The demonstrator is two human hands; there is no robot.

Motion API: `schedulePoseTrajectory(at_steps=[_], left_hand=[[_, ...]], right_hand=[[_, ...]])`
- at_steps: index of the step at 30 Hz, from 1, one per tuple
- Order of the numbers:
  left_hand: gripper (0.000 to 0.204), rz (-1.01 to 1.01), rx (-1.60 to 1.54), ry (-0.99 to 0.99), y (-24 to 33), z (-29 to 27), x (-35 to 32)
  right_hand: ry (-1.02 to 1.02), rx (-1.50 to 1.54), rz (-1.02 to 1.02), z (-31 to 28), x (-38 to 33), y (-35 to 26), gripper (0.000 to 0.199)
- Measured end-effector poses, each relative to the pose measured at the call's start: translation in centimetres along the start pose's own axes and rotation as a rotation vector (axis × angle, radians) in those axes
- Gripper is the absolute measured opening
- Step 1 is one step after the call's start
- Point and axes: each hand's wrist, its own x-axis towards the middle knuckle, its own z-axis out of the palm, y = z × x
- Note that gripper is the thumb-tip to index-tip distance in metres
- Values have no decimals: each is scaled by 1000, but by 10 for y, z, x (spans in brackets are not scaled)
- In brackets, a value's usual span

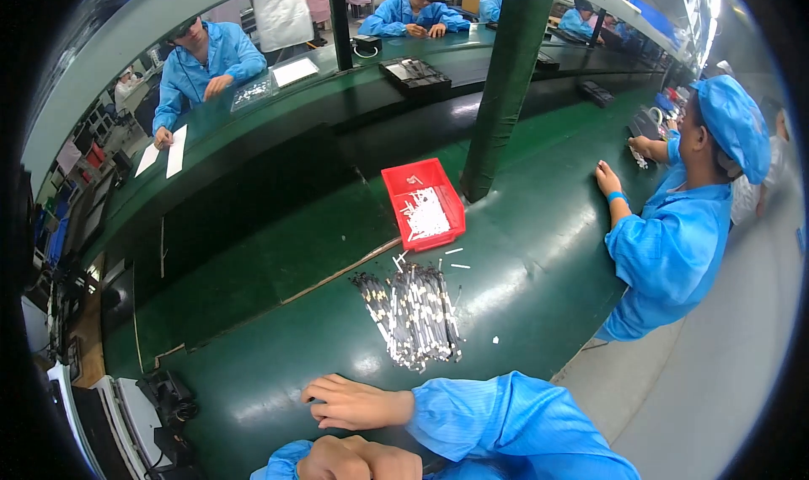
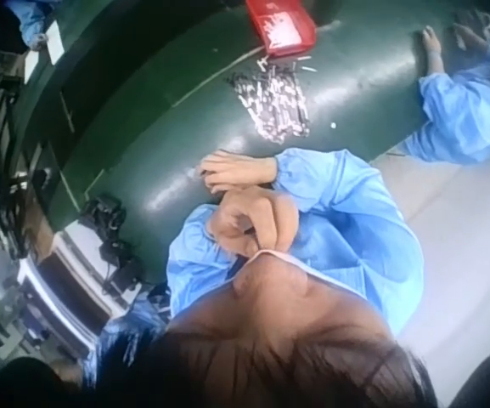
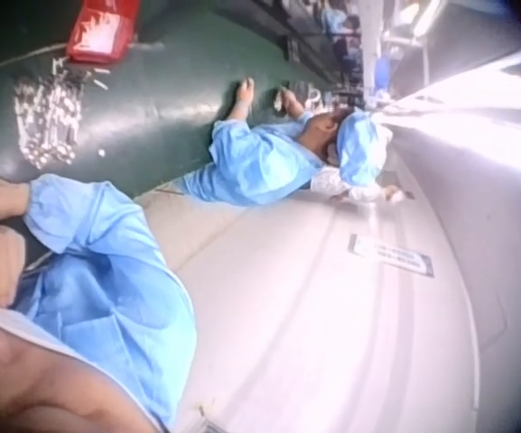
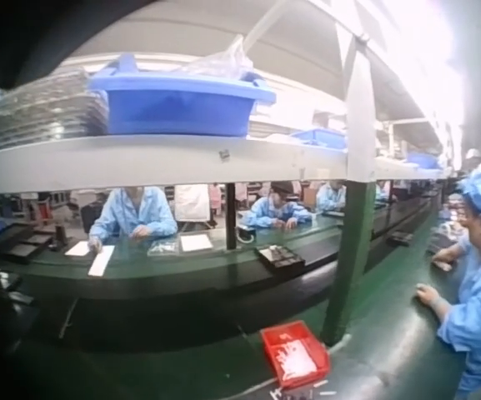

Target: The person assembles internal components and ribbon cables into a tablet chassis by hand, using tweezers to manipulate the small parts.

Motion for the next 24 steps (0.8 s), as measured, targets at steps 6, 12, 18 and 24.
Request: schedulePoseTrajectory(at_steps=[6,12,18,24], left_hand=[[23,-316,-14,218,23,9,3],[21,-195,-89,93,18,4,-4],[16,83,-12,2,6,3,5],[18,-157,-137,237,12,9,-5]], right_hand=[[-43,12,-2,-1,-1,0,13],[18,-125,-41,9,-3,3,13],[7,-334,-79,15,0,0,16],[62,-332,-67,12,3,1,13]])
